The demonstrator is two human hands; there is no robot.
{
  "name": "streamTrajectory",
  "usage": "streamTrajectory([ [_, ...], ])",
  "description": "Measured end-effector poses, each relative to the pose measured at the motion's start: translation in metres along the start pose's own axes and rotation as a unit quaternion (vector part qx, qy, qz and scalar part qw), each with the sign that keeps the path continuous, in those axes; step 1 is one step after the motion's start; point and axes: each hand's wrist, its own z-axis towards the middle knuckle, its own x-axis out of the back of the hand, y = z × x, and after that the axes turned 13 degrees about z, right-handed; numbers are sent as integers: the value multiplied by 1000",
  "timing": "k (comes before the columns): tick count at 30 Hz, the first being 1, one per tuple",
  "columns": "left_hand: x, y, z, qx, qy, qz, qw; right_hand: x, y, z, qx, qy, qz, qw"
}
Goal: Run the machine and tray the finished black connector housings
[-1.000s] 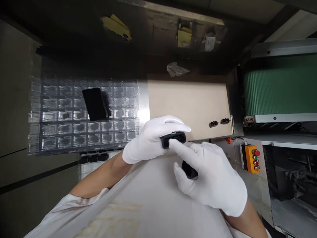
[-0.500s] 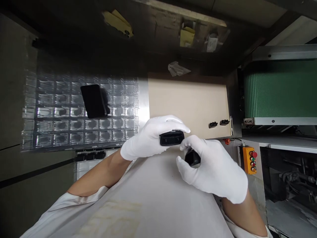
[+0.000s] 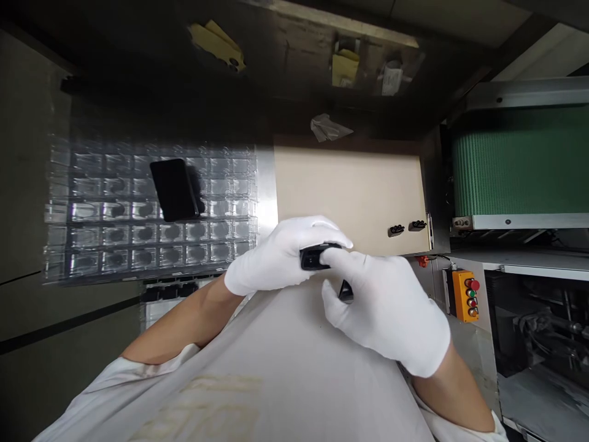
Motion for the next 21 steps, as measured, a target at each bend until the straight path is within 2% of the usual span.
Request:
streamTrajectory([
  [4,-5,1,0,26,-62,-41,997,8,15,-8,-79,-36,127,988],
  [6,-11,-4,-3,69,-91,-45,992,5,30,-13,-143,-55,217,964],
  [8,-19,-13,-7,138,-110,-30,984,-4,54,-19,-205,-42,249,946],
  [11,-34,-32,-8,230,-132,12,964,-20,106,-26,-266,9,142,953],
  [13,-43,-43,-2,260,-160,44,951,-24,146,-29,-294,18,40,955],
  [15,-51,-51,12,270,-184,82,941,-19,184,-30,-316,20,-32,948],
  [18,-67,-62,50,264,-207,154,929,2,231,-22,-337,31,-118,934],
  [21,-96,-78,102,240,-247,236,909,25,268,0,-344,9,-181,921],
])
